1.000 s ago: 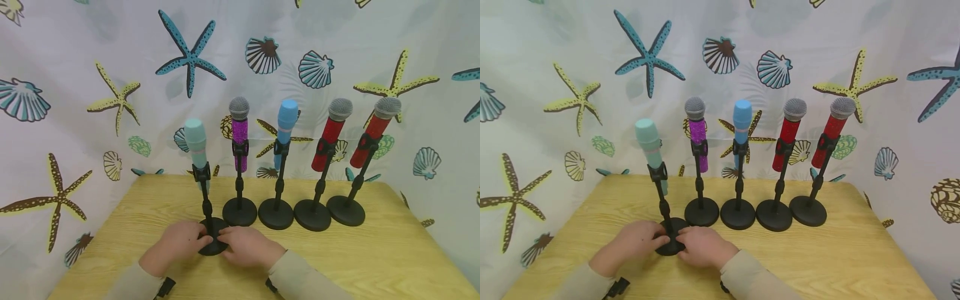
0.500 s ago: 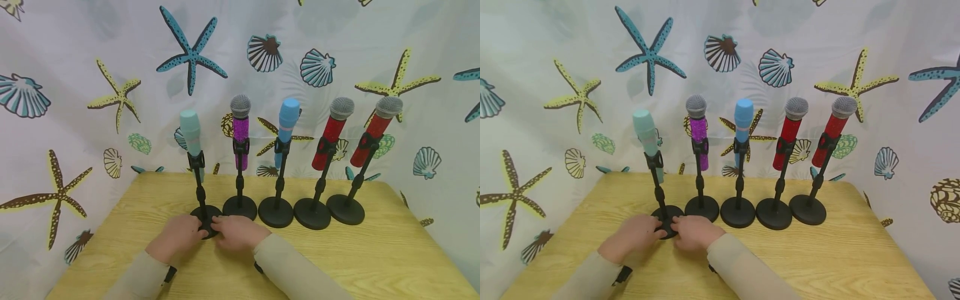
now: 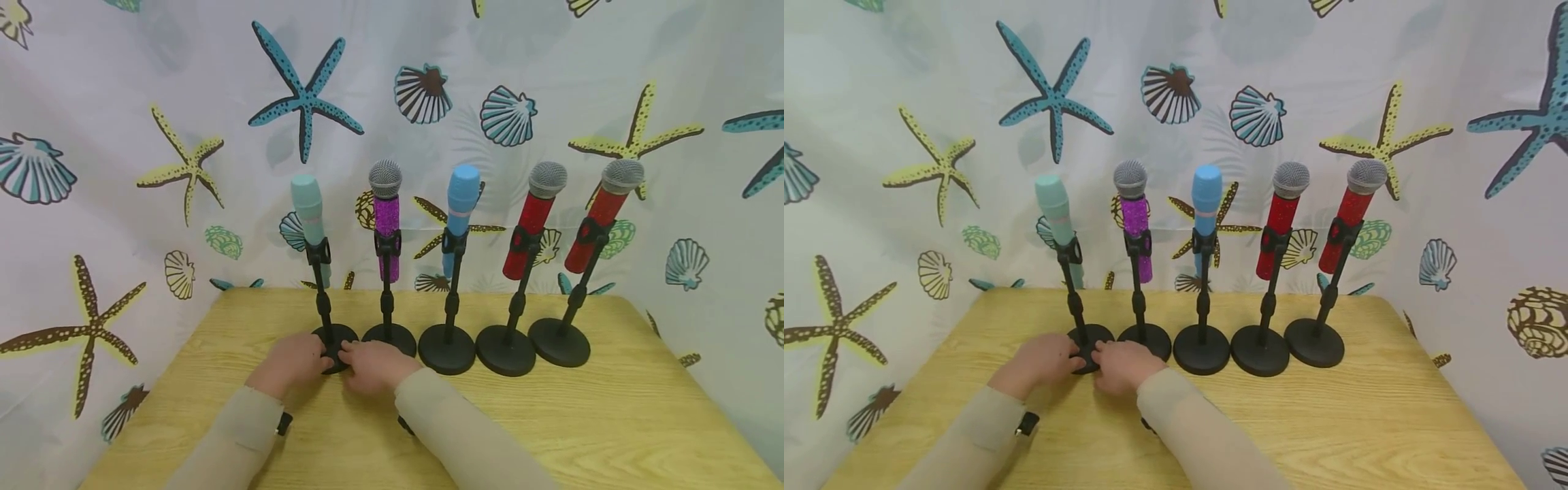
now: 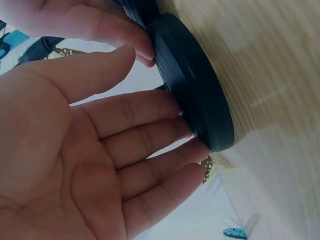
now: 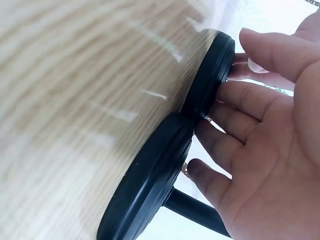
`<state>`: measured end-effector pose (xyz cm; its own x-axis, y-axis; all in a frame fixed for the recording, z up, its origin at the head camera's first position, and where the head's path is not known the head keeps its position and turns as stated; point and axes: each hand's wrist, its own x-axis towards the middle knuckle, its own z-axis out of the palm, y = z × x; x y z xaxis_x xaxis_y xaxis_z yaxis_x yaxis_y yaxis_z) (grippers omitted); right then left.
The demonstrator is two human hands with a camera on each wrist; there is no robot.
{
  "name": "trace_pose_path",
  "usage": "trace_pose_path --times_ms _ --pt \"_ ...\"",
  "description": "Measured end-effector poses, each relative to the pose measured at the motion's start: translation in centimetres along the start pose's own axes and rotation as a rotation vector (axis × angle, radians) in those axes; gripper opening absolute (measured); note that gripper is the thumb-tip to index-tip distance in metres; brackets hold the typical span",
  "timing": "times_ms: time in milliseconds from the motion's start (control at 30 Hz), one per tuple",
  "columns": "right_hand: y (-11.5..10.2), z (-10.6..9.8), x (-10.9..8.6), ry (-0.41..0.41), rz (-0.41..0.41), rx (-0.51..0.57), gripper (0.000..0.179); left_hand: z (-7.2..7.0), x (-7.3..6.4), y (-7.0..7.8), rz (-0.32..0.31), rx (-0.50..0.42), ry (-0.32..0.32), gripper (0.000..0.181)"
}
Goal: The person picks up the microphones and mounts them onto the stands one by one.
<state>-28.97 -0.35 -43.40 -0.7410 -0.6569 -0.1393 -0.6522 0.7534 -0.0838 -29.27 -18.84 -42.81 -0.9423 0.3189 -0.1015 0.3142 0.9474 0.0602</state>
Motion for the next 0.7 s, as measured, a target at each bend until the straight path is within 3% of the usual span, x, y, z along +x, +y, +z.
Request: trace_pose_path --times_ms 467,700 --pt "-1.4 -0.6 2.2 -0.031 0.073 0.047 0.053 -0.3 0.3 -1.5 -0.02 -0.04 -0.007 0.036" --pt "-0.2 -1.0 2.0 0.012 0.077 0.086 0.053 -0.9 1.8 -1.5 -0.028 -0.043 -0.015 0.029"
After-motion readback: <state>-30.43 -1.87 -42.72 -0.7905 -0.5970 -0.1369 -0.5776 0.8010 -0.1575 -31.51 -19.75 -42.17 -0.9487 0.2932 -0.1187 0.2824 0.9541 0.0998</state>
